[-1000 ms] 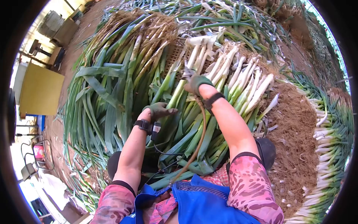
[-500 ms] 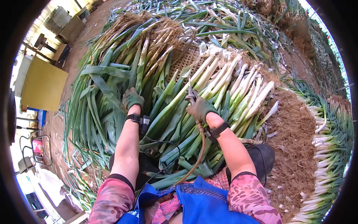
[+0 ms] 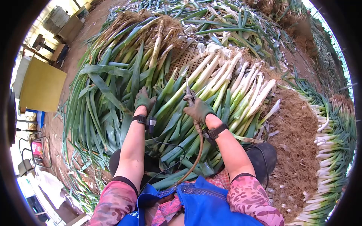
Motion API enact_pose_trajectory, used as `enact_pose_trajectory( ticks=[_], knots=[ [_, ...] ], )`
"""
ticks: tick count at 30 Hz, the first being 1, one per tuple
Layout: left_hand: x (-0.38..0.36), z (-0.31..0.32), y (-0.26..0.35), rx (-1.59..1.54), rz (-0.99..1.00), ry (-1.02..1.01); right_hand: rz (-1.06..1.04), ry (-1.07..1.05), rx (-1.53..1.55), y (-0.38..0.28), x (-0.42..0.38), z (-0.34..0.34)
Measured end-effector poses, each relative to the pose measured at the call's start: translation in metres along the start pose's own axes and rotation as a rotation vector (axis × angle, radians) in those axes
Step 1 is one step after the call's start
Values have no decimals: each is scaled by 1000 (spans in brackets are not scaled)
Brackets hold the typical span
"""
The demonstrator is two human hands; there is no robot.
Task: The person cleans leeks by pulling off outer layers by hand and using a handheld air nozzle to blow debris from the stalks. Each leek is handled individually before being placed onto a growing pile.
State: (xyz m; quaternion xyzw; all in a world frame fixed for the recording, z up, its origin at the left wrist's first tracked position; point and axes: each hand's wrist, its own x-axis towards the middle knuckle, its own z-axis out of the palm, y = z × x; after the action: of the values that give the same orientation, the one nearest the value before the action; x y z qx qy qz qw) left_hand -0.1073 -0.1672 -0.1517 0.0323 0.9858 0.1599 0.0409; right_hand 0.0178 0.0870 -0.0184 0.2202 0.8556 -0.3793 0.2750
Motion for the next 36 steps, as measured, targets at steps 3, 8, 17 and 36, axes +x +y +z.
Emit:
enact_pose_trajectory(
  ticks=[3, 8, 17, 36],
  knots=[
    [-7, -30, 18, -98, -186, -243, -97, 62, 79, 23, 20, 20],
    [-1, -45, 18, -65, -189, -353, -212, 121, 365, 22, -8, 31],
    [-8, -117, 86, -391, 58, -199, -121, 38, 497, 33, -24, 45],
    [-34, -26, 97, -92, 195, -496, -7, 173, 206, 25, -70, 53]
  ],
)
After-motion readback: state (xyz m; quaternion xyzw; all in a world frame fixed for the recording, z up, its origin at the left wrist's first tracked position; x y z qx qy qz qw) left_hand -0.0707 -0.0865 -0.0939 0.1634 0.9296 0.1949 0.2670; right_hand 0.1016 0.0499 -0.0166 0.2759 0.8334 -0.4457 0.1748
